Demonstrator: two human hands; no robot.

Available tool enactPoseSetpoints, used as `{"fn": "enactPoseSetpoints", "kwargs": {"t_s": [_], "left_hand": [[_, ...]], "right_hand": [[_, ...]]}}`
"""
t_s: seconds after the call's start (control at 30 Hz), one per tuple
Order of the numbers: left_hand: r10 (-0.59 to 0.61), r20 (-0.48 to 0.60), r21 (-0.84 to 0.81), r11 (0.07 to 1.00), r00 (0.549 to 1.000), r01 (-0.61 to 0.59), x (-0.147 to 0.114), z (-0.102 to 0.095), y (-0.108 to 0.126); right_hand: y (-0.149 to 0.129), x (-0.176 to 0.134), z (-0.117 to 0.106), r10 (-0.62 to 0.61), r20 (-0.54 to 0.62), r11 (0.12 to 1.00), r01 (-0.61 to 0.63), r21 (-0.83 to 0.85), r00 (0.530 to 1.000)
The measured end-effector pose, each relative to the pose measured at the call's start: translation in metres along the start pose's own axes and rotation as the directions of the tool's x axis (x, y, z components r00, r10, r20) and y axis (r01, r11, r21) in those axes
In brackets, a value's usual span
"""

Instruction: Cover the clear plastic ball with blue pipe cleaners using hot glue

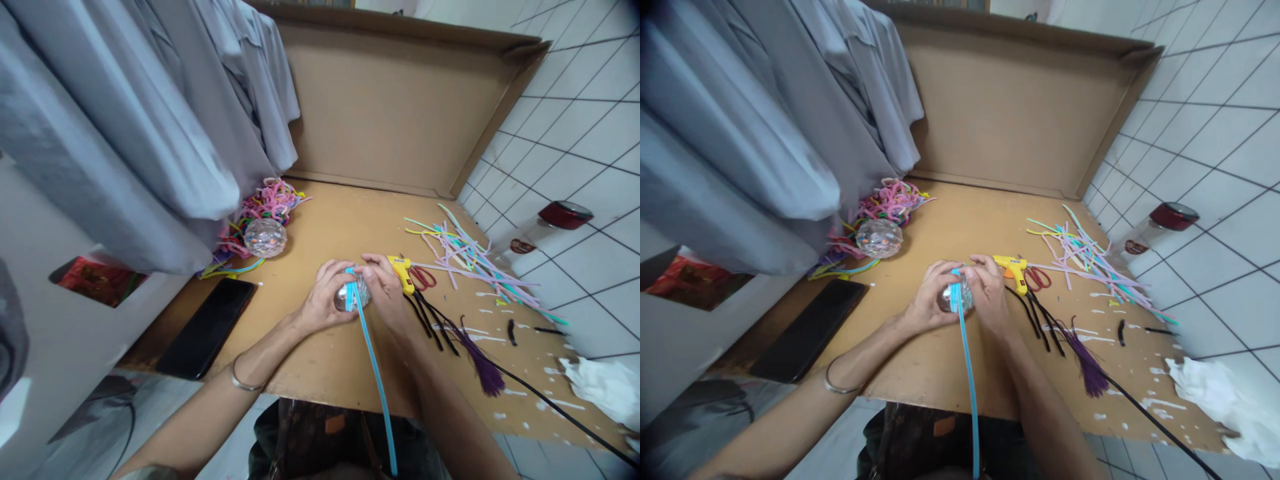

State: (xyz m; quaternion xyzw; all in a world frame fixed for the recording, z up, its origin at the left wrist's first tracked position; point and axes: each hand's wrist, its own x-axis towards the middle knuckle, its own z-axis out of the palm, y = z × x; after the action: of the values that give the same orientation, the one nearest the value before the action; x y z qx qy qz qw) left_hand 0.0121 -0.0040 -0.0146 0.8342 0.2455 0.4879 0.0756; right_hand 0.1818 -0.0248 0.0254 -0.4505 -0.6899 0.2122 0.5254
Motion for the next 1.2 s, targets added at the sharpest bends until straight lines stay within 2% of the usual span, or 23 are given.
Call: {"fn": "enactPoseSetpoints", "kwargs": {"t_s": [0.27,0.57,0.83,1.0,1.2], "left_hand": [[-0.007,0.004,0.007,1.0,1.0,0.007,-0.0009,0.0007,-0.0009],[-0.076,-0.002,-0.053,0.996,0.997,0.076,0.0029,-0.001,-0.0006],[-0.03,0.01,-0.047,0.998,0.999,0.031,0.0058,-0.0019,0.003],[0.001,0.038,-0.073,0.997,0.999,0.002,0.006,-0.0028,0.0008],[-0.048,0.046,-0.077,0.996,0.998,0.052,0.006,-0.0046,0.0009]], "right_hand": [[-0.002,-0.0016,-0.0016,-0.065,0.027,0.983,0.069,-0.173,0.998],[0.0033,-0.0029,0.0037,-0.011,0.019,0.998,0.013,-0.067,1.0],[0.0025,-0.0012,0.0017,0.01,0.011,1.0,-0.01,0.02,1.0],[0.0043,-0.001,0.0008,-0.003,0.031,1.0,0.003,-0.013,1.0],[-0.0017,0.0024,-0.0011,-0.032,0.089,0.998,0.027,0.051,0.996]]}}
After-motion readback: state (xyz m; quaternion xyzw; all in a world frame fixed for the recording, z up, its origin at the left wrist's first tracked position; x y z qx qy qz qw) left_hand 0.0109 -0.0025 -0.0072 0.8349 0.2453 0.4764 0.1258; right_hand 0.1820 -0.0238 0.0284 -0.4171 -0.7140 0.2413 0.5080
